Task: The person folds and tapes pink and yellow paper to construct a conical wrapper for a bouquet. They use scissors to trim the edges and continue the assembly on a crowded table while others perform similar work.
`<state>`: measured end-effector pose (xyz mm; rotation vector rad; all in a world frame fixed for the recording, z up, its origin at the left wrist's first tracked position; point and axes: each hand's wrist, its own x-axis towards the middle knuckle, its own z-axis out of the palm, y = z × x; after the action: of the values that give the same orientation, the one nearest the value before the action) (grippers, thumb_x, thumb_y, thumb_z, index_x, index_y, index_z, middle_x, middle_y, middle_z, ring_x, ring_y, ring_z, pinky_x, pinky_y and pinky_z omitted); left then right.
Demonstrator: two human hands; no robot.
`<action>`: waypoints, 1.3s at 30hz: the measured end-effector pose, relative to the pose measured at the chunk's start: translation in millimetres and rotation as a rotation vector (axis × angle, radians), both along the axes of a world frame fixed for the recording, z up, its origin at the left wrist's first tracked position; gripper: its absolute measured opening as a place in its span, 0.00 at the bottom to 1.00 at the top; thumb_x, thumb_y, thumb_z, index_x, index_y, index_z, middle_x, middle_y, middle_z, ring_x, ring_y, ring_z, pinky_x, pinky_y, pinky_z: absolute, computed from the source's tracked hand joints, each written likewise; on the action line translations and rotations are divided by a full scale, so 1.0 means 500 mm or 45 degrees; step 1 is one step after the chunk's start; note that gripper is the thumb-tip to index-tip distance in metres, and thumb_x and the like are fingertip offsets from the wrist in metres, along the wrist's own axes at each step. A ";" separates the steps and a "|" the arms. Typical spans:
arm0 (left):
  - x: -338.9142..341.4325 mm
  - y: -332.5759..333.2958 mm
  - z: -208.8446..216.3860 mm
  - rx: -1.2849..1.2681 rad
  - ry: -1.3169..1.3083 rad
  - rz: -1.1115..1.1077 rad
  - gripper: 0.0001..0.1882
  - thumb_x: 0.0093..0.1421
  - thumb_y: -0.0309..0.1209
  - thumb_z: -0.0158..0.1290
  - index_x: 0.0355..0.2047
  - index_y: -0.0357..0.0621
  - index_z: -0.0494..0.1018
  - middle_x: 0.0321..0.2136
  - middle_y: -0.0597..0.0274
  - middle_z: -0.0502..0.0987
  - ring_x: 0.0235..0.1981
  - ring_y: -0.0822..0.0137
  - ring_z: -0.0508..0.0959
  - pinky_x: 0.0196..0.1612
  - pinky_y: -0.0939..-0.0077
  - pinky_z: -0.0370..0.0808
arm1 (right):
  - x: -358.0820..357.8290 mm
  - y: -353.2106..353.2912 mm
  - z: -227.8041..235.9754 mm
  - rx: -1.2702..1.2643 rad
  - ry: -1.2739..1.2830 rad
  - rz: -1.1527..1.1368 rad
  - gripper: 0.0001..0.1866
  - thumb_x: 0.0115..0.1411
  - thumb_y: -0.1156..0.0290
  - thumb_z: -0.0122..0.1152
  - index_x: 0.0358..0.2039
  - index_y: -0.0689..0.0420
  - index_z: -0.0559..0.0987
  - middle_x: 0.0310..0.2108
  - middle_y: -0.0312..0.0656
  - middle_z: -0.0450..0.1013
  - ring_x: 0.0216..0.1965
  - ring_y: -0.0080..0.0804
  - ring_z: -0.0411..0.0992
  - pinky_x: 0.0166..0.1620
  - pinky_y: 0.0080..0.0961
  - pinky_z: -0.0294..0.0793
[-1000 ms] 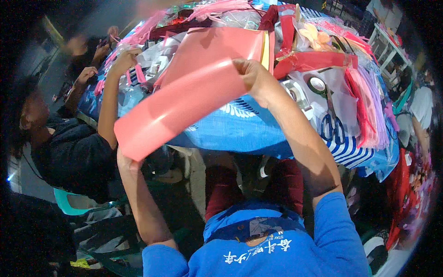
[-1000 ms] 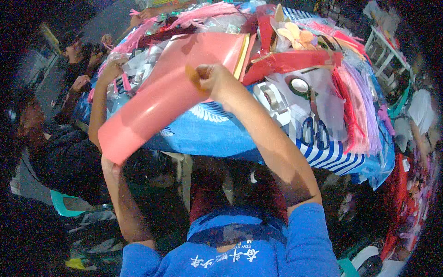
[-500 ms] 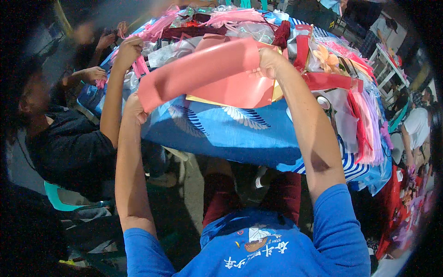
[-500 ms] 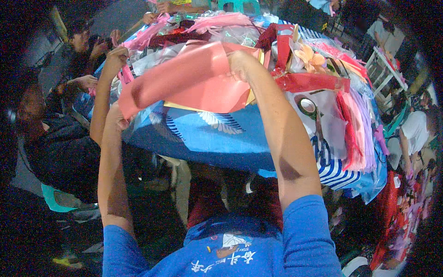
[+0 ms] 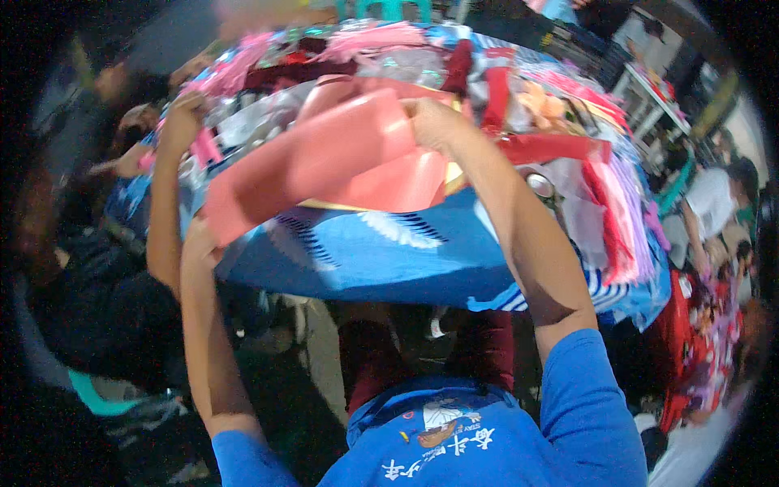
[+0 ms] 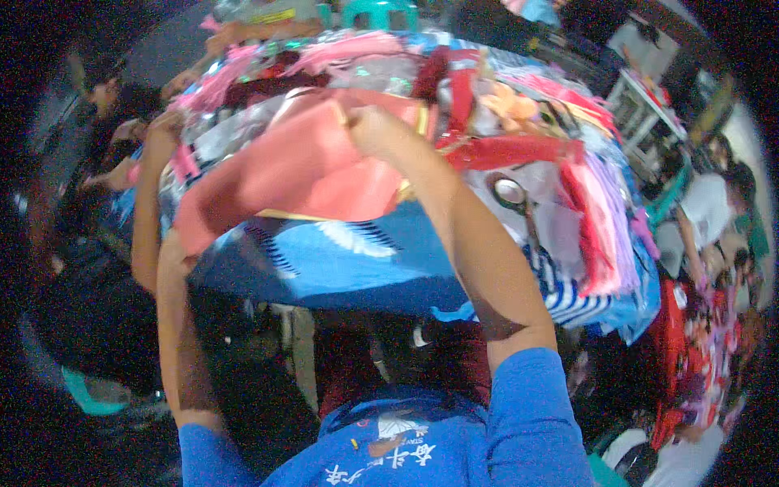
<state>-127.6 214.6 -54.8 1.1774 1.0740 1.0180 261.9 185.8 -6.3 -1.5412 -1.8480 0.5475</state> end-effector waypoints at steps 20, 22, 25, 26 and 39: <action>0.234 -0.302 0.068 0.458 0.014 -0.787 0.07 0.42 0.22 0.55 0.24 0.38 0.69 0.20 0.63 0.72 0.22 0.75 0.71 0.25 0.83 0.67 | 0.044 -0.806 -0.067 -0.370 0.820 -0.328 0.24 0.51 0.74 0.58 0.50 0.58 0.67 0.35 0.39 0.71 0.37 0.24 0.70 0.42 0.22 0.69; 0.241 -0.305 0.085 0.485 0.004 -0.774 0.08 0.42 0.24 0.57 0.24 0.38 0.69 0.22 0.63 0.72 0.23 0.75 0.71 0.27 0.83 0.67 | 0.083 -0.810 -0.057 -0.351 0.527 -0.311 0.26 0.50 0.73 0.58 0.51 0.58 0.67 0.35 0.39 0.71 0.36 0.25 0.70 0.42 0.22 0.69; 0.203 -0.300 0.099 0.602 0.128 -0.726 0.10 0.44 0.25 0.58 0.26 0.38 0.69 0.24 0.63 0.72 0.25 0.74 0.71 0.29 0.82 0.68 | 0.103 -0.777 -0.043 -0.040 0.422 -0.452 0.27 0.48 0.72 0.60 0.51 0.59 0.67 0.35 0.42 0.71 0.35 0.29 0.70 0.40 0.25 0.69; 0.197 -0.295 0.101 0.593 0.149 -0.746 0.10 0.45 0.25 0.58 0.26 0.38 0.68 0.24 0.63 0.72 0.25 0.73 0.71 0.30 0.81 0.68 | 0.103 -0.762 -0.027 0.087 0.475 -0.540 0.28 0.48 0.70 0.61 0.51 0.60 0.67 0.35 0.43 0.71 0.35 0.32 0.70 0.40 0.26 0.69; 0.169 -0.319 0.075 0.556 0.185 -0.763 0.09 0.48 0.25 0.57 0.26 0.36 0.68 0.23 0.61 0.73 0.25 0.72 0.73 0.31 0.80 0.70 | 0.026 -0.521 -0.106 0.229 -0.412 -0.979 0.44 0.42 0.60 0.66 0.58 0.56 0.56 0.34 0.46 0.71 0.40 0.42 0.66 0.44 0.41 0.58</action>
<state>-43.3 55.2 -17.3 1.8125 0.5453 0.7084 275.1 -74.9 -59.5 -2.1139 -1.2980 -0.2281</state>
